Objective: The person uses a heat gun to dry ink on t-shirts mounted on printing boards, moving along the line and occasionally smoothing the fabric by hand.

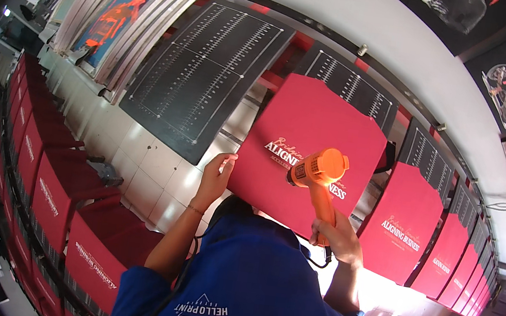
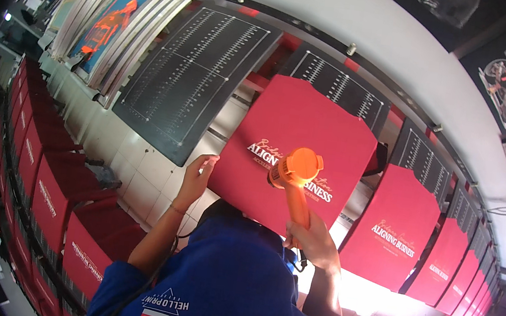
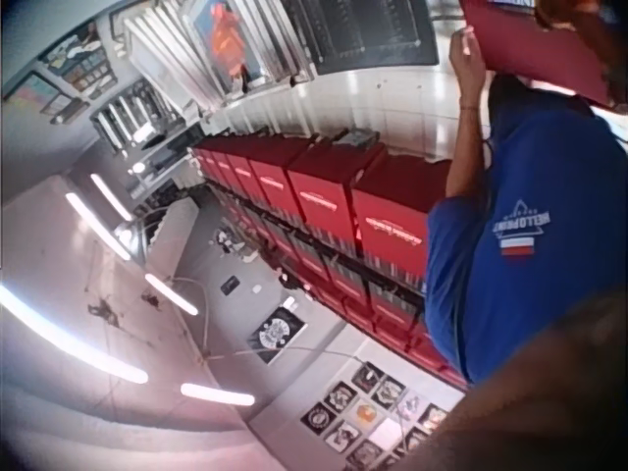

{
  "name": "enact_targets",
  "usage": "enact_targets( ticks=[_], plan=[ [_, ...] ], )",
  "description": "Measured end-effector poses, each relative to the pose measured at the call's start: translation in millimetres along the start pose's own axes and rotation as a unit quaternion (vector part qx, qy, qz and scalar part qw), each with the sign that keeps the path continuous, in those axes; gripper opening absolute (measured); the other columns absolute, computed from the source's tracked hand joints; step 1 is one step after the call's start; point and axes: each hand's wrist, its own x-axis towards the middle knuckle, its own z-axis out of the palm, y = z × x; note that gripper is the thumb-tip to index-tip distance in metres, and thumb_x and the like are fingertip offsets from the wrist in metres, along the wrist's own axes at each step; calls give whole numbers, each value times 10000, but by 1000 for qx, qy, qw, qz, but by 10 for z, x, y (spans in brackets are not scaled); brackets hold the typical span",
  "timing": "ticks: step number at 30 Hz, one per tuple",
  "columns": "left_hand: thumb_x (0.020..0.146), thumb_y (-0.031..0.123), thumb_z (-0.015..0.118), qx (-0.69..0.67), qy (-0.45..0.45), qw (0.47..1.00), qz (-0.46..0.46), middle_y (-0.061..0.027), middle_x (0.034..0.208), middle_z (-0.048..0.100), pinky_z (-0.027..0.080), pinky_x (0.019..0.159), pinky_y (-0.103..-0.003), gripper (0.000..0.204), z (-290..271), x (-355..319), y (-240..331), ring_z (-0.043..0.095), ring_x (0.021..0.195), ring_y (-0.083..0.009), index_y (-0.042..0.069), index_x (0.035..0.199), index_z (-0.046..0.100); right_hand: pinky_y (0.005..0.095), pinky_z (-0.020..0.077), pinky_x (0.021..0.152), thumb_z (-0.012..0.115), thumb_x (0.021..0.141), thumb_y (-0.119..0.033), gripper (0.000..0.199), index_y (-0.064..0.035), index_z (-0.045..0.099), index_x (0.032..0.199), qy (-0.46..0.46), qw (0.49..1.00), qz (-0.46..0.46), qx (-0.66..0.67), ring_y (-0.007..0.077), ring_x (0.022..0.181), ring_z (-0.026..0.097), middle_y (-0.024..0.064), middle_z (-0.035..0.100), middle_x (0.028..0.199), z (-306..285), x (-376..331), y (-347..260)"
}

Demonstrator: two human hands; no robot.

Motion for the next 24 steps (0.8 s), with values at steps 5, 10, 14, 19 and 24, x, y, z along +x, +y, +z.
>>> enact_targets(
  ticks=[5, 10, 14, 19, 24],
  plan=[
    [1023, 231, 514, -195, -175, 965, 3, -95, 1089, 663, 453, 926, -311, 283, -892, -132, 1153, 604, 1034, -179, -11, 1071, 653, 278, 495, 569, 528, 998, -265, 356, 48, 547, 1167, 39, 999, 15, -30, 146, 615, 622, 109, 651, 828, 198, 27, -22],
    [923, 452, 673, -291, -508, 762, 277, -143, 1031, 647, 466, 793, -396, 441, -2087, -428, 1993, 617, 927, -271, 26, 1032, 677, 303, 556, 639, 585, 971, -328, 490, 58, 498, 1260, -8, 996, -33, 80, 199, 710, 674, 171, 675, 904, 664, 250, 1],
    [977, 354, 613, -237, -512, 722, 400, -129, 1047, 622, 464, 738, -420, 342, -2906, -925, 2138, 598, 891, -292, 22, 1054, 641, 323, 536, 584, 651, 885, -185, 569, 46, 409, 1345, -160, 970, -12, 182, 215, 637, 628, 93, 568, 730, 1348, 787, -39],
    [978, 287, 624, -68, -425, 761, 485, -36, 1036, 672, 442, 722, -356, 190, -4231, -1515, 1868, 628, 893, -215, 122, 1007, 715, 324, 519, 558, 615, 856, -115, 581, 50, 391, 1366, -270, 959, 23, 86, 200, 604, 599, 91, 548, 718, 2969, 1317, -553],
    [951, 55, 530, -95, -170, 847, 495, -232, 840, 678, 505, 551, -381, 228, -5232, -2054, 1845, 660, 681, -321, -100, 873, 678, 305, 488, 537, 574, 933, -323, 593, 45, 416, 1371, -409, 898, 70, 147, 202, 556, 573, 85, 530, 693, 4625, 2001, -857]
  ],
)
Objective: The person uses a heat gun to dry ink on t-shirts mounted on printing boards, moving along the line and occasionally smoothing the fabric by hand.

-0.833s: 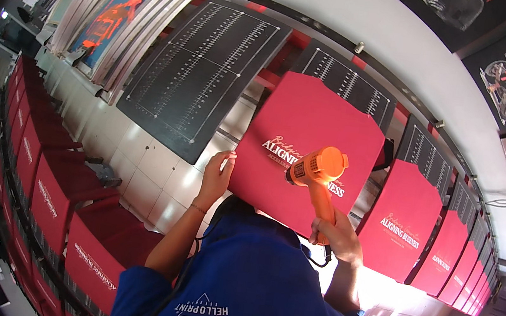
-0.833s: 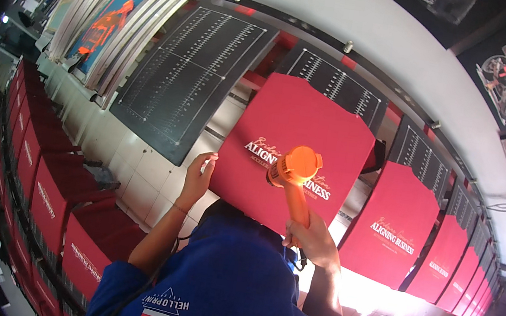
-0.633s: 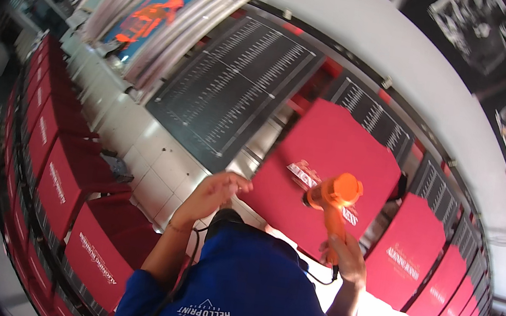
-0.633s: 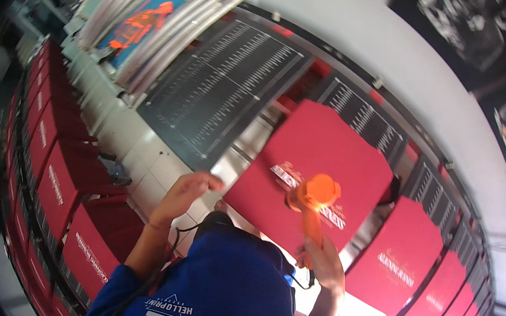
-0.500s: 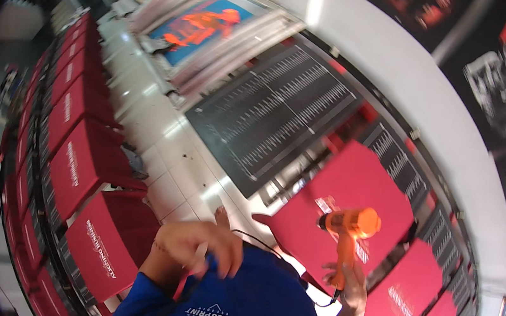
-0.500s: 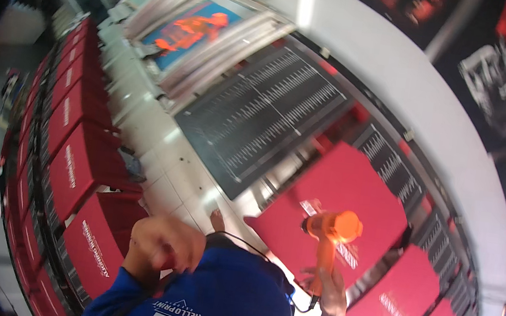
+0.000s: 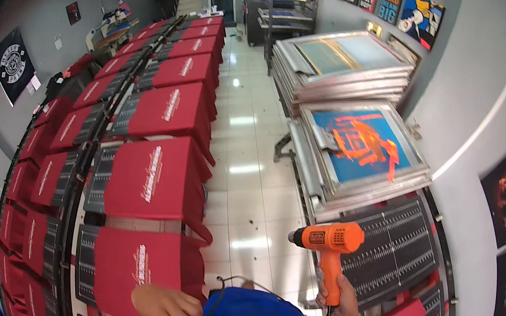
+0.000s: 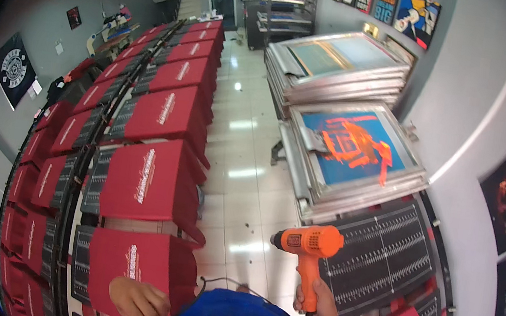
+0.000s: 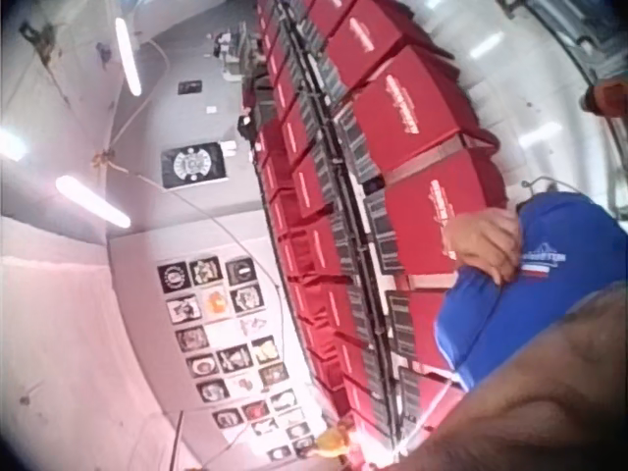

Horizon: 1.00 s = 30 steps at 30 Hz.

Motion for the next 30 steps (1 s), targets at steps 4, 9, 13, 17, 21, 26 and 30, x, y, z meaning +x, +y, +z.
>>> enact_targets(
  ticks=[4, 9, 13, 17, 21, 26, 30],
  plan=[
    [804, 317, 622, 267, 69, 961, -32, 27, 513, 457, 269, 349, -379, 297, -264, -1346, 252, 403, 367, -165, 205, 550, 517, 310, 508, 595, 574, 908, -244, 558, 27, 421, 1372, -28, 999, 18, -16, 185, 582, 584, 98, 554, 774, 581, 1204, -84],
    [1008, 257, 548, 460, 617, 628, -117, -97, 940, 513, 437, 523, -283, 225, -1375, -1632, -532, 473, 607, -127, 54, 927, 492, 253, 492, 511, 596, 907, -213, 511, -18, 421, 1345, -104, 978, 90, -157, 131, 593, 582, 74, 555, 809, 625, 2783, -275],
    [1063, 295, 436, 524, 600, 557, -235, -101, 982, 517, 502, 553, -250, 284, -2467, -1817, -1041, 544, 623, -128, 22, 1003, 487, 271, 482, 541, 587, 932, -215, 499, -22, 407, 1356, -160, 977, 123, -65, 145, 582, 556, 68, 544, 798, 962, 4132, -358],
    [1083, 197, 344, 471, 613, 561, -295, -132, 995, 540, 539, 578, -288, 234, -3545, -1888, -1558, 642, 734, -185, 7, 1087, 481, 300, 486, 568, 585, 925, -179, 490, -51, 398, 1360, -191, 972, 139, -6, 156, 630, 564, 84, 556, 875, 1478, 5731, -467],
    [1082, 169, 318, 473, 690, 510, -201, -169, 1044, 568, 570, 667, -295, 236, -4545, -2181, -1777, 661, 760, -201, -18, 1141, 450, 321, 517, 595, 591, 907, -142, 508, -57, 385, 1363, -280, 947, 156, 2, 155, 661, 578, 99, 566, 930, 2210, 7194, -741],
    [1082, 135, 290, 495, 734, 411, -217, -172, 1054, 603, 567, 725, -288, 227, -5815, -2656, -2001, 658, 765, -192, -15, 1143, 448, 311, 532, 615, 598, 896, -153, 546, -43, 362, 1377, -329, 923, 175, -96, 138, 673, 590, 97, 574, 941, 3098, 8762, -971],
    [1065, 89, 310, 460, 743, 399, -276, -182, 1015, 648, 572, 741, -306, 251, -6924, -3171, -2418, 667, 812, -196, -58, 1096, 511, 277, 516, 618, 589, 888, -146, 541, -21, 372, 1368, -342, 903, 173, -193, 124, 672, 590, 91, 589, 924, 3617, 9996, -1181]
  ],
)
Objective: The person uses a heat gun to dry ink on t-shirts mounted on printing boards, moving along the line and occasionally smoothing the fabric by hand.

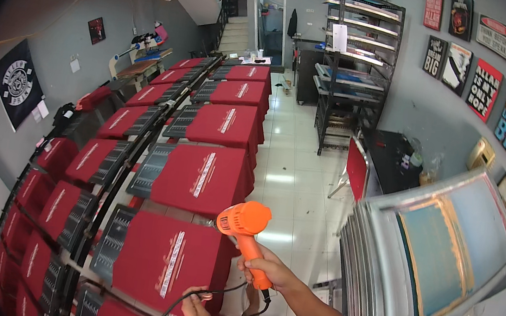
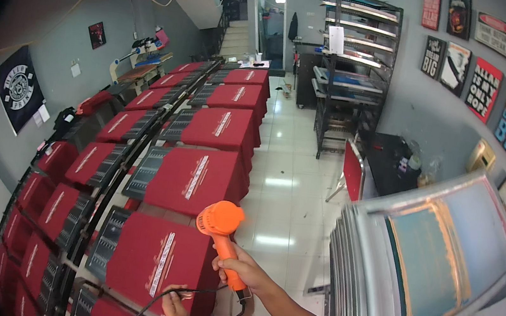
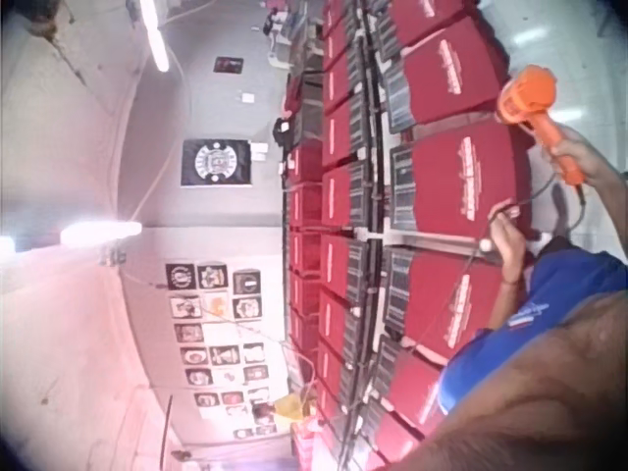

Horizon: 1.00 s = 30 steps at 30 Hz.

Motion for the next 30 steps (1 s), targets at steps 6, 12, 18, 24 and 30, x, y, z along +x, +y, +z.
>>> enact_targets(
  ticks=[6, 12, 18, 24, 30],
  plan=[
    [976, -48, 436, -26, -113, 992, -49, -163, 1003, 689, 563, 754, -296, 194, 1432, 1735, -363, 687, 818, -182, -46, 1084, 597, 295, 518, 660, 569, 885, -116, 500, -12, 391, 1341, 80, 988, -11, -129, 142, 687, 599, 108, 610, 952, -876, 1614, -1146],
    [973, -40, 449, -33, -196, 979, -39, -165, 1004, 714, 562, 826, -295, 220, 2844, 3515, -573, 710, 907, -188, -48, 1118, 614, 350, 539, 874, 554, 957, -102, 509, 47, 318, 1383, 122, 975, -76, -167, 235, 982, 677, 171, 645, 1103, -2465, 2909, -1695],
    [1026, 19, 419, -100, -283, 952, -57, -178, 1188, 652, 553, 942, -352, 222, 4520, 5046, -1035, 680, 1043, -241, -75, 1165, 564, 370, 500, 965, 548, 952, -83, 569, 57, 266, 1427, 109, 979, -65, -160, 237, 1111, 636, 194, 618, 1221, -4071, 4045, -2260],
    [1014, 23, 447, -103, -283, 951, -71, -176, 1119, 645, 564, 915, -334, 242, 6044, 6723, -1198, 686, 1023, -226, -65, 1209, 560, 332, 524, 865, 591, 880, -48, 514, 25, 378, 1342, 181, 941, -95, -269, 166, 941, 617, 109, 605, 1037, -5364, 5469, -3620],
    [1016, 74, 507, -21, -238, 964, -119, -114, 972, 687, 565, 826, -296, 213, 7167, 8287, -2109, 684, 911, -176, -55, 1155, 604, 322, 546, 724, 613, 853, -52, 577, 61, 355, 1356, 200, 917, -140, -315, 159, 803, 629, 92, 604, 934, -7007, 7112, -4915]
  ],
)
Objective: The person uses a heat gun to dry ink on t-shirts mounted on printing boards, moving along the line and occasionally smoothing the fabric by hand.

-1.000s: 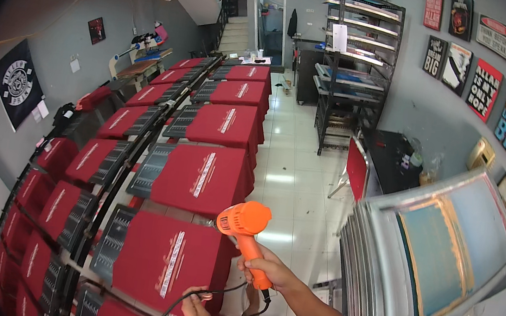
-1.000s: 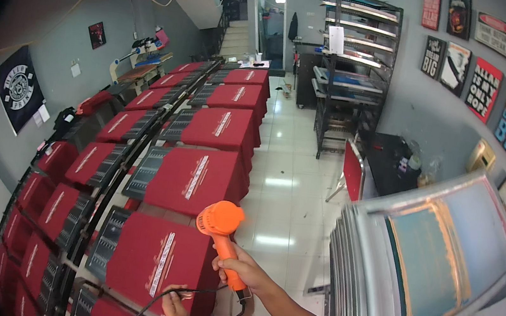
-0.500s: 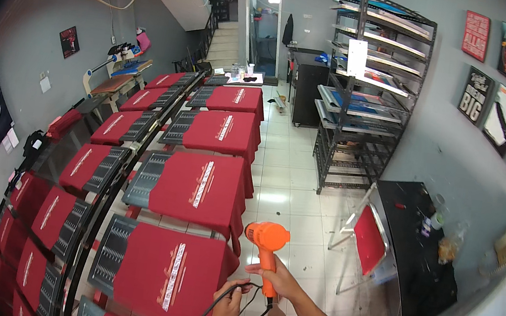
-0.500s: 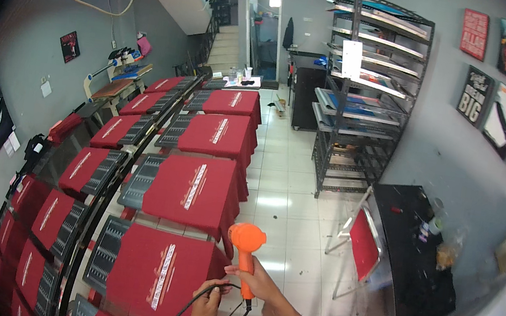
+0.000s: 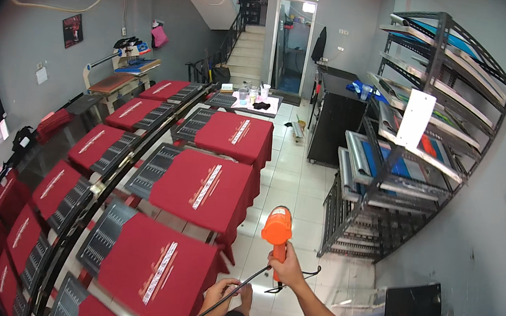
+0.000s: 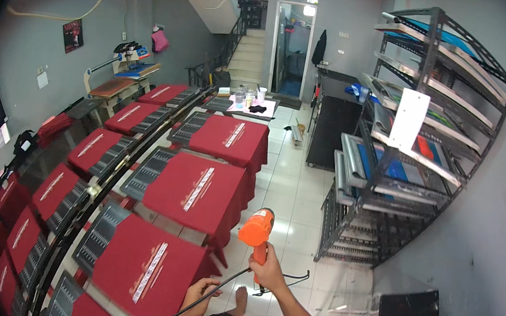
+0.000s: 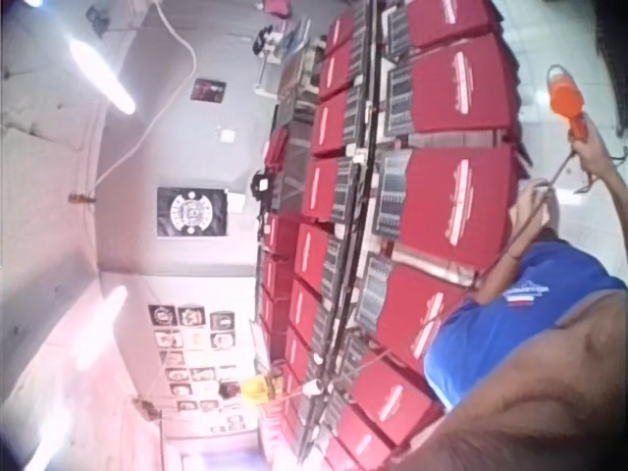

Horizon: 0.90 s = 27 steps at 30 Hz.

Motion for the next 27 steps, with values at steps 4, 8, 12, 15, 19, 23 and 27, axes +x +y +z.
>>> enact_targets(
  ticks=[4, 8, 12, 15, 19, 23, 27],
  plan=[
    [997, 107, 533, -7, 11, 1000, -26, -135, 1019, 705, 560, 787, -298, 228, 166, 1499, -212, 700, 879, -179, -59, 1107, 644, 309, 539, 699, 615, 856, -40, 546, 55, 373, 1337, 22, 1000, 7, 13, 147, 757, 617, 76, 595, 902, -775, 1551, 186],
    [1006, 144, 526, 33, -44, 998, 8, -141, 1039, 716, 560, 788, -311, 237, 413, 3161, 53, 715, 921, -203, -34, 1099, 651, 306, 540, 648, 600, 863, -16, 491, 46, 381, 1297, 59, 998, -30, -14, 148, 709, 615, 75, 581, 877, -1472, 3017, 105],
    [1008, 157, 535, 61, -112, 991, 38, -144, 1007, 712, 550, 778, -302, 234, 804, 4762, 458, 712, 919, -213, -17, 1106, 655, 296, 537, 640, 581, 867, -1, 494, 34, 366, 1310, 79, 995, -46, 42, 148, 666, 610, 73, 567, 884, -2167, 4423, 28],
    [995, 162, 558, 105, -154, 978, 88, -155, 1015, 703, 545, 774, -314, 232, 1042, 5857, 480, 697, 942, -223, -18, 1108, 652, 292, 534, 641, 563, 868, 11, 494, 26, 363, 1319, 59, 993, -70, 79, 145, 662, 608, 73, 564, 887, -2569, 5484, -9],
    [984, 151, 568, 112, -157, 977, 91, -172, 1058, 689, 524, 830, -333, 235, 1412, 7150, 704, 679, 968, -249, -22, 1123, 646, 296, 534, 643, 556, 866, 17, 552, 20, 336, 1372, 26, 993, -95, 69, 139, 674, 603, 67, 556, 881, -3092, 6957, -64],
    [998, 102, 523, 45, -101, 993, 40, -120, 1118, 668, 501, 926, -343, 249, 1658, 8199, 892, 659, 1024, -197, -29, 1195, 601, 300, 529, 648, 570, 860, 17, 573, 44, 331, 1381, 0, 997, -78, 23, 131, 687, 595, 67, 562, 874, -3544, 8541, 0],
    [973, 73, 544, -34, -20, 998, 55, -173, 1146, 642, 492, 951, -367, 381, 1742, 9389, 987, 643, 1044, -237, -38, 1332, 474, 302, 527, 647, 581, 857, 15, 574, 59, 332, 1372, -34, 998, -48, 13, 133, 696, 596, 67, 570, 872, -3904, 10108, 149]
  ],
)
